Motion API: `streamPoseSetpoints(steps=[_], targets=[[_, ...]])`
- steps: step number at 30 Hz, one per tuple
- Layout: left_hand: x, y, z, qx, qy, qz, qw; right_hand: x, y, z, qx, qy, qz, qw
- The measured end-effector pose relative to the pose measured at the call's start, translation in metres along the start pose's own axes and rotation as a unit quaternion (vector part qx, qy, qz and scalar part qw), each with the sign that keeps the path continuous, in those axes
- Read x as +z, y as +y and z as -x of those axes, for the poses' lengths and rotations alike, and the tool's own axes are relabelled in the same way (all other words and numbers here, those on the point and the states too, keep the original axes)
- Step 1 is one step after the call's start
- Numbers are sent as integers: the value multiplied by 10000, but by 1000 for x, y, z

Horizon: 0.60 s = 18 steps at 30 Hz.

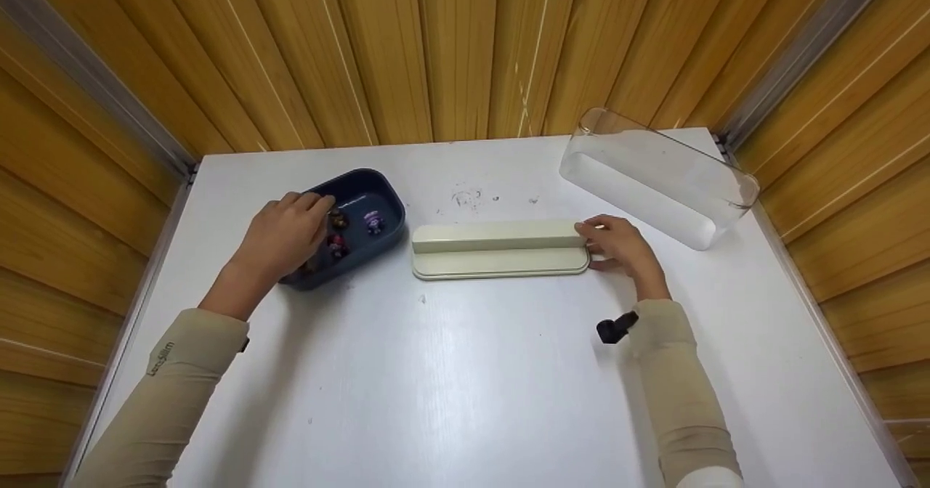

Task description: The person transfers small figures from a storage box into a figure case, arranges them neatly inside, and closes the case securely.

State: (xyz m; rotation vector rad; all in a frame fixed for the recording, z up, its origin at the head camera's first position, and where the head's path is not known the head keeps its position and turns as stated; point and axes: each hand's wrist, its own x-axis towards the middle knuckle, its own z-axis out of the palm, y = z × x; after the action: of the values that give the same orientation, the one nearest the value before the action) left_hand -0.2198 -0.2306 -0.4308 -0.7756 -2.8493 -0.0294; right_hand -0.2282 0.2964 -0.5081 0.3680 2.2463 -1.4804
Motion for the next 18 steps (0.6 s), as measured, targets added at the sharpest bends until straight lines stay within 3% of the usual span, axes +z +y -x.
streamPoseSetpoints(steps=[18], targets=[[1, -5, -10, 3, -219, 1, 9998, 0, 1, -3, 356, -101, -492, 9981]])
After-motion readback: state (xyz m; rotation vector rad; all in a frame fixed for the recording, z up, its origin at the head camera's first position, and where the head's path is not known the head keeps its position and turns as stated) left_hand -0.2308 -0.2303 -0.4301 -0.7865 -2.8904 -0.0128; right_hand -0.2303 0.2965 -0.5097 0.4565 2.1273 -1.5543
